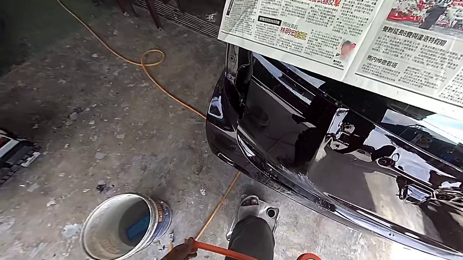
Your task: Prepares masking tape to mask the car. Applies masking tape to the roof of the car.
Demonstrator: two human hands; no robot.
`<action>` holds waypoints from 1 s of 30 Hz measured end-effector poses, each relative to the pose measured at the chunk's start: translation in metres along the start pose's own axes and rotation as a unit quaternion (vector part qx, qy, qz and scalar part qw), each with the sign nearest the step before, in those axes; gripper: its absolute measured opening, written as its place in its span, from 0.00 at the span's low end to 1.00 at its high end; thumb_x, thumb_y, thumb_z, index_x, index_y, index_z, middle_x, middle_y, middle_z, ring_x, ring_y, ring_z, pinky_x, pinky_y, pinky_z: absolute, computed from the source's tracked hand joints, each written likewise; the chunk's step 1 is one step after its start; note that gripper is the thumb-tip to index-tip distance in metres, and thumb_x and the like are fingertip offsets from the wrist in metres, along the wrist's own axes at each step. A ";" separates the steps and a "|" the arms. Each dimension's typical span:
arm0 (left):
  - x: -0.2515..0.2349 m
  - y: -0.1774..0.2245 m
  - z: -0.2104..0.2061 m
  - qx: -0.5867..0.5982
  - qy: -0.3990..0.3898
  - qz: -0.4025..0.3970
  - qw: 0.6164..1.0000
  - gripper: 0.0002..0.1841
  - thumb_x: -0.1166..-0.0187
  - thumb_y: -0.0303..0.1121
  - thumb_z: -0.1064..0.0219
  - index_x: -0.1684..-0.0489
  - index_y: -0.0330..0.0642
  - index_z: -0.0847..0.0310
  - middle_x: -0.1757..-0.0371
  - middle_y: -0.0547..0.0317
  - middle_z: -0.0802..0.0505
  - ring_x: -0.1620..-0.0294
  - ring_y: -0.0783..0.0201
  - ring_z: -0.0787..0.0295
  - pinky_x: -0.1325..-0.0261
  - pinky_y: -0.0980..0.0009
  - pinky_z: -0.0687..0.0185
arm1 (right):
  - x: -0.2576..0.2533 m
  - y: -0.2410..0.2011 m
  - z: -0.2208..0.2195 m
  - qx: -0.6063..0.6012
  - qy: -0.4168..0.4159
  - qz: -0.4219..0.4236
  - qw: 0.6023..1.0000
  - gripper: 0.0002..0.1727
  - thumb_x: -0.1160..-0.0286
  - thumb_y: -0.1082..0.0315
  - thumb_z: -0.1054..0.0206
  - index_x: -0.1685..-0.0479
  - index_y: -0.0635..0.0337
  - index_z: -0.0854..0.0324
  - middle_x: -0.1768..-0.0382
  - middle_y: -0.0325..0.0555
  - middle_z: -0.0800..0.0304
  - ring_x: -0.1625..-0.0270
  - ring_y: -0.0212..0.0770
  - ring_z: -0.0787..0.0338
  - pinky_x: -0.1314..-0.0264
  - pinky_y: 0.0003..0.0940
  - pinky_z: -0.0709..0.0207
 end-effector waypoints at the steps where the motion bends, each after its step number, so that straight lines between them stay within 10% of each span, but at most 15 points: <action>1: 0.000 0.001 -0.001 0.001 0.001 -0.001 1.000 0.12 0.15 0.37 0.34 0.55 0.35 0.15 0.60 0.55 0.07 0.54 0.62 0.13 0.43 0.57 0.23 | 0.000 0.001 -0.001 0.001 -0.003 -0.002 1.000 0.17 0.14 0.48 0.38 0.43 0.41 0.07 0.72 0.42 0.06 0.72 0.44 0.07 0.67 0.42 0.17; 30: -0.020 0.004 0.024 0.013 0.027 -0.009 1.000 0.12 0.13 0.38 0.36 0.50 0.37 0.15 0.57 0.55 0.07 0.54 0.62 0.14 0.46 0.59 0.23 | -0.029 -0.007 0.019 0.002 0.034 0.001 0.999 0.18 0.15 0.45 0.38 0.45 0.38 0.06 0.76 0.40 0.08 0.75 0.43 0.09 0.71 0.41 0.19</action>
Point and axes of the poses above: each hand's wrist, its own x-axis away from the middle knuckle, its own z-axis out of the back of the hand, y = z × x, the point moved 10 cm from there along -x, towards the middle knuckle
